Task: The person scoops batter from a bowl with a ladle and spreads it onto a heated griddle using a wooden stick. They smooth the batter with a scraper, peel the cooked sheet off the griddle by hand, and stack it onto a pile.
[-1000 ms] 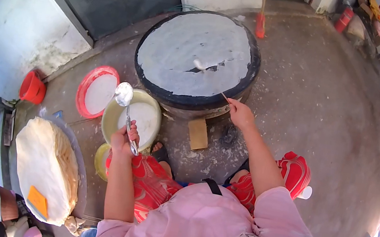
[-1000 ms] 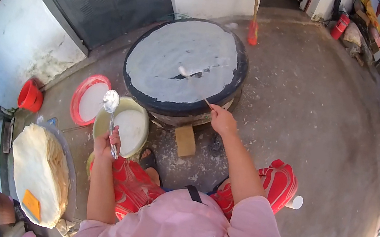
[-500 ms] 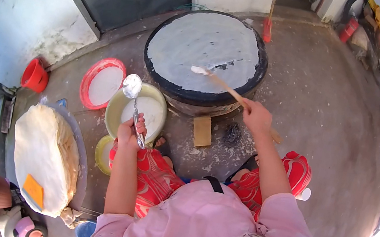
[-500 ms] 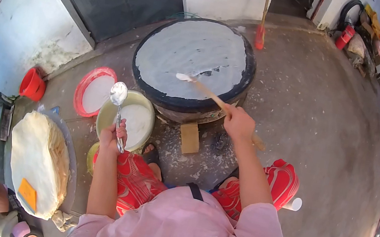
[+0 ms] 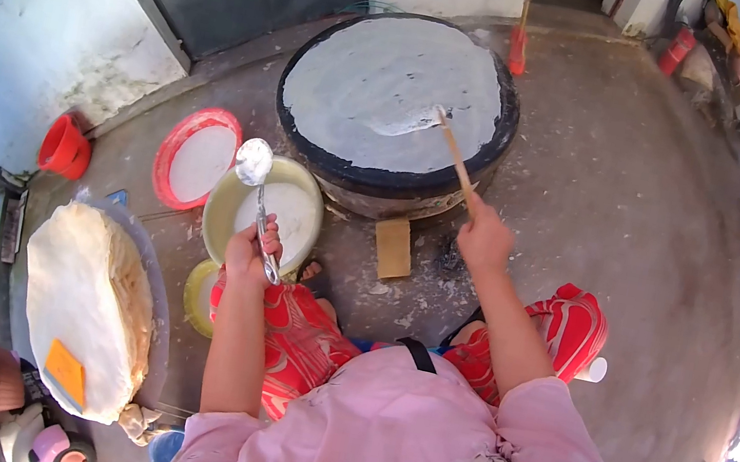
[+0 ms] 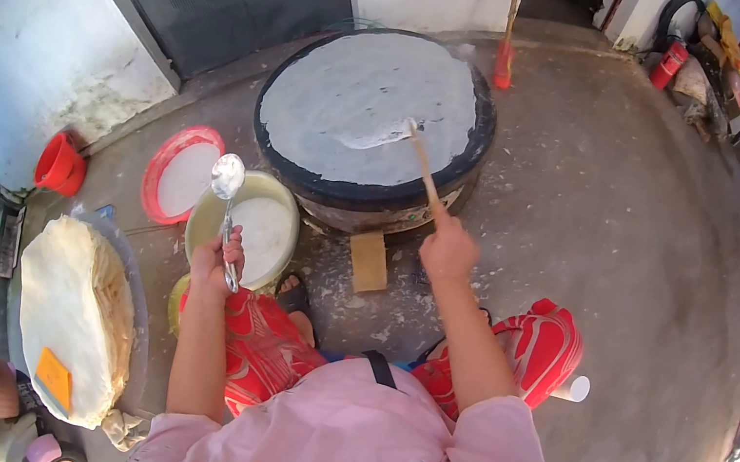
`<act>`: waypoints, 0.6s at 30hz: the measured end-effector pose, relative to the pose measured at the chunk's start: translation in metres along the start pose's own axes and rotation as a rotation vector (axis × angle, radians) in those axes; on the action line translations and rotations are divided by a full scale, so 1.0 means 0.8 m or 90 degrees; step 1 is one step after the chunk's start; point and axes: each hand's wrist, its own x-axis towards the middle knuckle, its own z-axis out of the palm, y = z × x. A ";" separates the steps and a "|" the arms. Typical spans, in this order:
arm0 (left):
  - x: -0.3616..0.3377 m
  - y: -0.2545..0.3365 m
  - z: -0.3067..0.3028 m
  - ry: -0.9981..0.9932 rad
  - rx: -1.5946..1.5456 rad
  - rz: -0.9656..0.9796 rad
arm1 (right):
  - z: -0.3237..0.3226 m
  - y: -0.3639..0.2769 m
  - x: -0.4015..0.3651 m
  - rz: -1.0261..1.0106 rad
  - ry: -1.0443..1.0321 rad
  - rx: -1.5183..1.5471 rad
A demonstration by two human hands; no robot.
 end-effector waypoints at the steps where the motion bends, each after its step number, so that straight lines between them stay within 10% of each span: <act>1: 0.000 0.000 0.002 0.008 0.004 0.008 | 0.002 -0.008 -0.009 -0.042 -0.012 0.032; 10: 0.000 -0.002 0.003 0.003 0.011 -0.012 | -0.006 0.041 0.013 0.045 -0.009 -0.071; 18: 0.000 -0.005 0.005 0.007 0.038 0.009 | 0.033 0.112 0.056 0.211 -0.092 0.266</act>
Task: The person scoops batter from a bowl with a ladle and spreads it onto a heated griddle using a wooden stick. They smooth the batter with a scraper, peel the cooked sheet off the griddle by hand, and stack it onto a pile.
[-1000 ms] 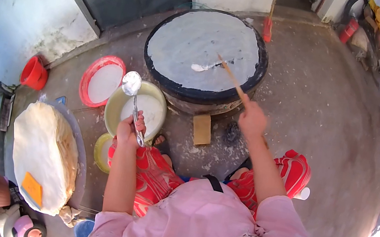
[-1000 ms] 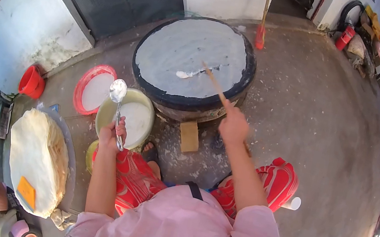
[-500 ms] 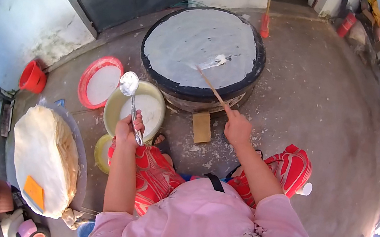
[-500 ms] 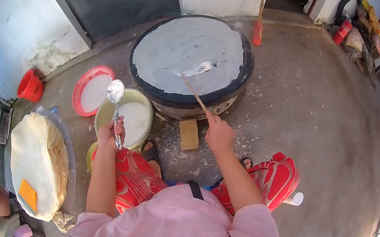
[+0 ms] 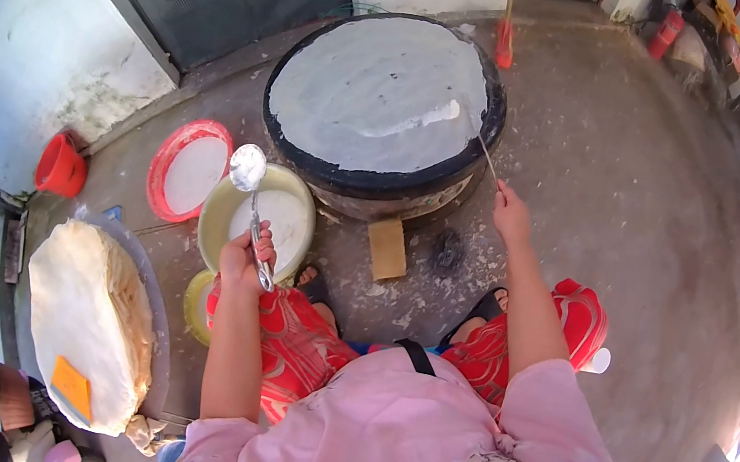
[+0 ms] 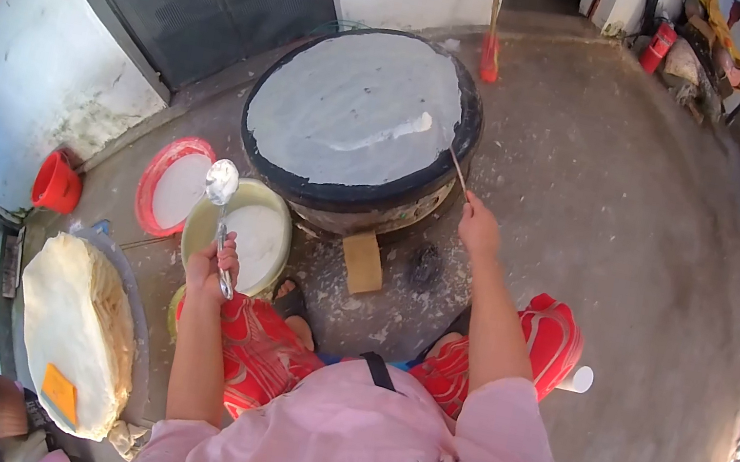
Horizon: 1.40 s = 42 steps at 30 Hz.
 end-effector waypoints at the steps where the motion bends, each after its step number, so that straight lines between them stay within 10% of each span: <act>1: 0.002 0.002 -0.003 -0.010 0.001 -0.018 | -0.007 -0.013 -0.010 0.004 0.000 0.005; 6: -0.003 -0.003 0.003 -0.023 0.022 -0.020 | -0.028 -0.026 -0.035 -0.003 -0.194 0.046; 12: -0.009 -0.024 0.022 -0.072 0.210 0.037 | 0.023 0.023 -0.043 -0.056 0.041 0.067; 18: -0.033 -0.059 0.064 -0.091 0.378 0.056 | 0.014 -0.033 -0.083 -0.046 -0.147 0.140; 34: 0.043 -0.136 0.087 -0.033 0.710 0.127 | 0.068 -0.053 -0.136 0.004 -0.069 0.170; 42: 0.028 -0.098 0.099 -0.066 0.377 -0.075 | 0.044 -0.096 -0.149 -0.140 -0.062 0.095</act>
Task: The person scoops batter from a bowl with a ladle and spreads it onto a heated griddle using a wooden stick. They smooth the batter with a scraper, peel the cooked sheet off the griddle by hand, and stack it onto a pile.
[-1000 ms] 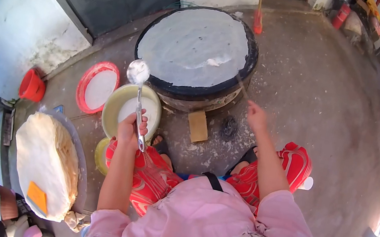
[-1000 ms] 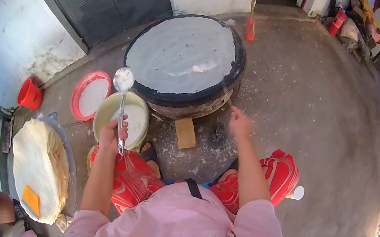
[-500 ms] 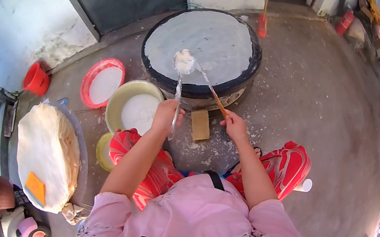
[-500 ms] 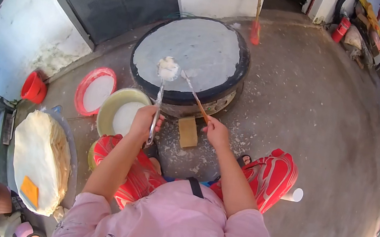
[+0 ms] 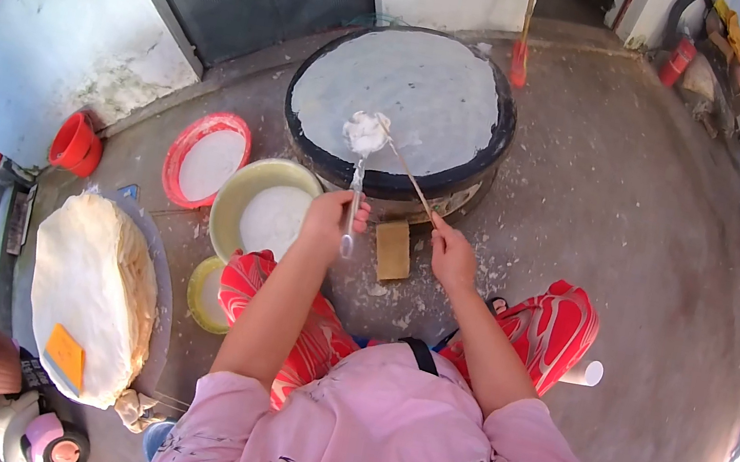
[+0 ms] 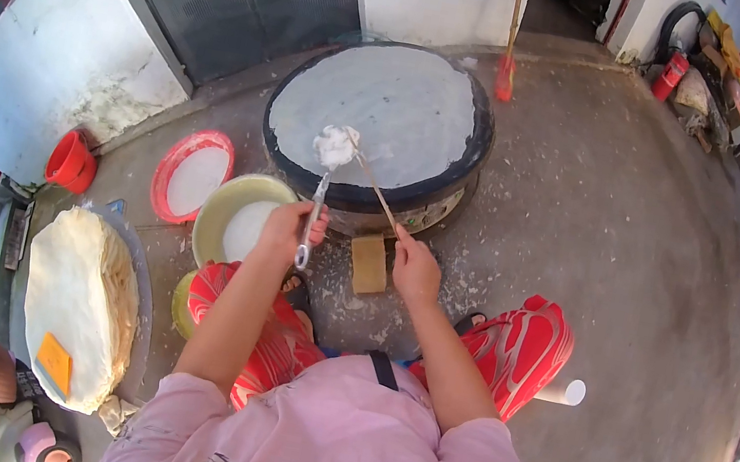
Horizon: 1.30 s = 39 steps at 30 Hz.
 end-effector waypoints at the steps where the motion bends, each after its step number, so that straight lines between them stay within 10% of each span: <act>1: -0.006 0.012 -0.006 -0.073 -0.167 -0.050 | -0.010 -0.007 0.000 -0.114 0.068 -0.131; 11: -0.076 0.103 -0.116 -0.174 -0.313 0.058 | -0.034 0.064 0.007 -0.082 0.015 -0.071; 14: -0.088 0.106 -0.170 -0.078 -0.273 0.113 | -0.030 0.062 0.014 0.055 0.080 -0.103; 20: -0.052 0.070 -0.262 0.108 -0.262 0.009 | 0.003 0.002 0.002 -0.051 -0.340 -0.048; 22: -0.045 0.047 -0.267 0.139 -0.312 -0.042 | -0.024 -0.039 0.019 0.233 -0.376 0.148; 26: 0.011 -0.028 -0.327 0.310 -0.392 -0.086 | -0.056 -0.061 0.032 0.094 -0.362 0.404; 33: 0.089 -0.100 -0.491 0.373 0.045 -0.015 | -0.061 -0.029 0.041 0.217 -0.275 0.487; 39: -0.034 0.088 -0.226 0.387 -0.066 0.285 | -0.057 -0.029 0.067 0.249 -0.224 0.496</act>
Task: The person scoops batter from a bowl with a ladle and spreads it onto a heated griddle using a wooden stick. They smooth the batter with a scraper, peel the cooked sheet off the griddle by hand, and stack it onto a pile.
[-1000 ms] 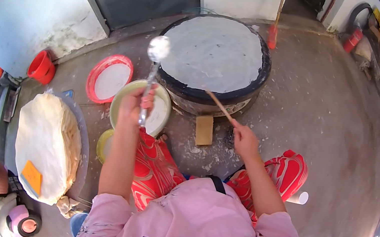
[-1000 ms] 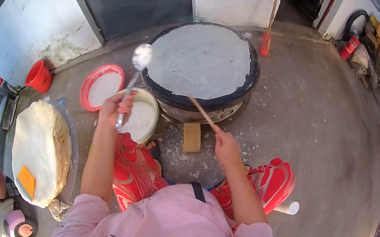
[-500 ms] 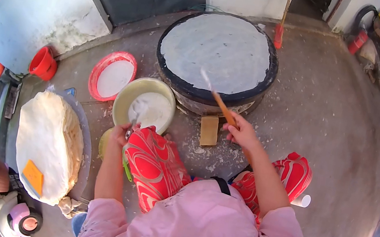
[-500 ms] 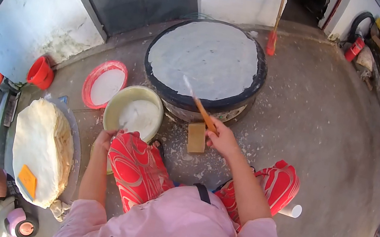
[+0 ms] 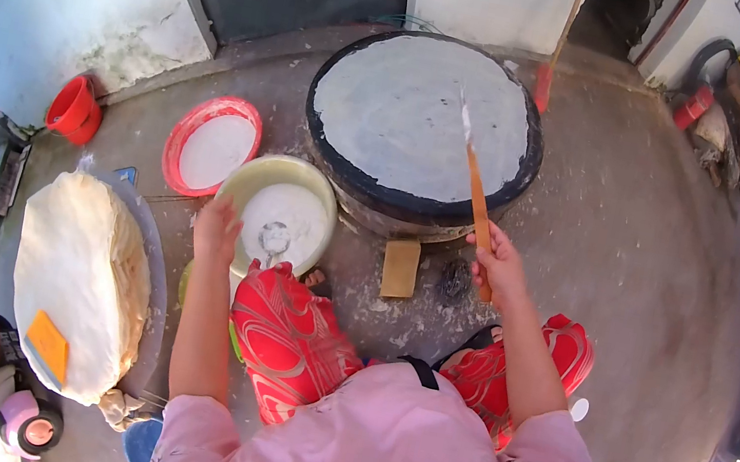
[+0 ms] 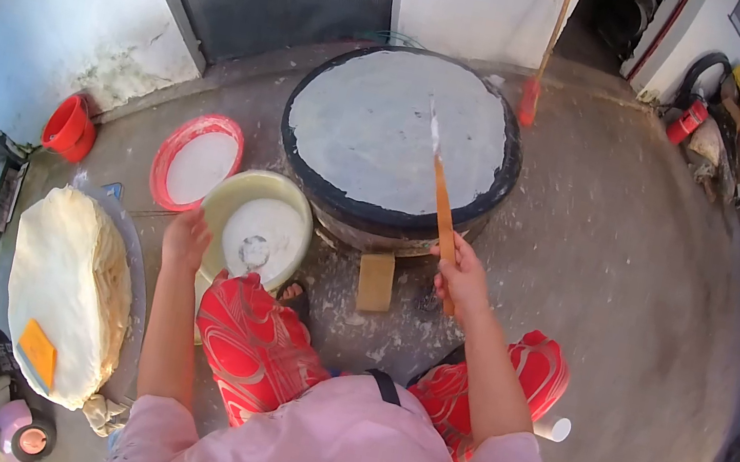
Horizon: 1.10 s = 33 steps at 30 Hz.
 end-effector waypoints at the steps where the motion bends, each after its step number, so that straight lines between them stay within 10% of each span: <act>1: -0.030 0.025 0.034 -0.057 -0.064 0.037 | -0.003 0.007 0.011 0.026 0.019 -0.029; 8: -0.093 0.043 0.168 -0.297 -0.201 0.008 | 0.007 0.007 0.070 0.019 0.025 -0.038; 14: -0.072 -0.011 0.187 -0.215 -0.087 -0.201 | 0.006 0.008 0.113 0.070 0.083 -0.099; 23: -0.089 -0.003 0.198 -0.317 -0.095 -0.132 | 0.019 0.024 0.180 0.076 0.146 -0.300; 25: -0.090 -0.002 0.198 -0.322 -0.097 -0.143 | 0.007 0.056 0.205 -0.240 0.224 -0.864; 29: -0.089 -0.006 0.199 -0.334 -0.094 -0.154 | 0.002 0.070 0.198 -0.477 0.246 -0.855; 31: -0.091 -0.004 0.198 -0.336 -0.094 -0.153 | 0.025 0.012 0.153 0.083 0.123 -0.221; 33: -0.092 -0.003 0.197 -0.336 -0.093 -0.152 | 0.002 0.008 0.150 0.096 0.148 -0.117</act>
